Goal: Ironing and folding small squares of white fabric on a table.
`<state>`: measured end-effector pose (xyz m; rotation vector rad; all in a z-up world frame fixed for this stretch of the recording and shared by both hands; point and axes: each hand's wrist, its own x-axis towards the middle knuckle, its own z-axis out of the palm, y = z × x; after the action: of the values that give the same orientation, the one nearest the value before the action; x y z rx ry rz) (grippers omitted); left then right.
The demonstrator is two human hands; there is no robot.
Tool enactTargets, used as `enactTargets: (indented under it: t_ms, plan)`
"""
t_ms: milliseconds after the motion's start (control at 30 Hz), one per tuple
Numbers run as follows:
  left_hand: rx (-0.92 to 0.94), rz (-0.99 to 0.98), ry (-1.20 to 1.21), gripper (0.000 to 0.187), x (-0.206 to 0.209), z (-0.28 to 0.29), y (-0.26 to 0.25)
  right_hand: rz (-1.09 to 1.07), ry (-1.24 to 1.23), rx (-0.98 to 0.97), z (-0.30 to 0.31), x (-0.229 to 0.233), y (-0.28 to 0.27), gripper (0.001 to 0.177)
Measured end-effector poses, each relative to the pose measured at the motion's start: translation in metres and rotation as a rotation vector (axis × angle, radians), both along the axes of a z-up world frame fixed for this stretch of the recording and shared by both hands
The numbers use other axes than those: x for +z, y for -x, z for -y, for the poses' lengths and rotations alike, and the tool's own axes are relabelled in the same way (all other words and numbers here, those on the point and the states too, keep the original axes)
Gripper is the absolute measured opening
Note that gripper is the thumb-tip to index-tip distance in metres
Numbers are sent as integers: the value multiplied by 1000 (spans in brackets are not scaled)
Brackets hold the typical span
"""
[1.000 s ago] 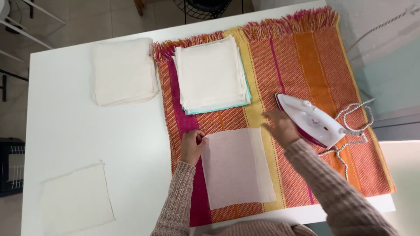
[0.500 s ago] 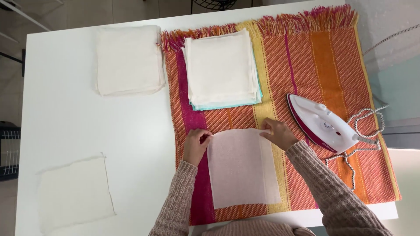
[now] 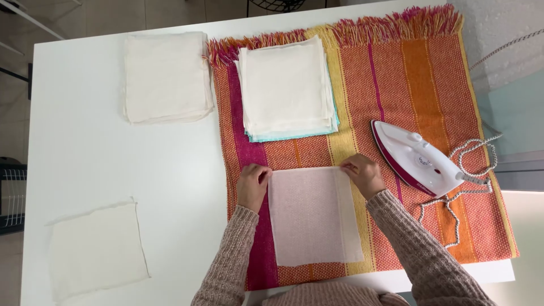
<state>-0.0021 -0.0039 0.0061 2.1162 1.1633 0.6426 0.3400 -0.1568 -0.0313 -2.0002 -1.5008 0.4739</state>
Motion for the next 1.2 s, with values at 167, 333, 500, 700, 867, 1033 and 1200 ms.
enactTargets:
  t_ms: [167,333,500,700,867,1033,1200]
  plan:
    - [-45,52,-155,15,-13,6,4,62,-151,3,13,11,5,9]
    - [-81,13,-251,19,-46,4,8,128,-213,28,17,18,8,8]
    - [-98,-38,-358,21,-66,6,10,214,-247,53,18,17,9,9]
    - [-98,-182,-494,29,-79,16,20,234,-271,86,20,15,7,9]
    - [-84,-430,-429,60,-13,42,11,175,-314,106,28,13,2,18]
    - [-72,-490,-394,73,-9,49,14,203,-339,87,34,2,-6,22]
    - [-64,-493,-380,71,-1,55,-15,282,-389,60,36,7,1,26]
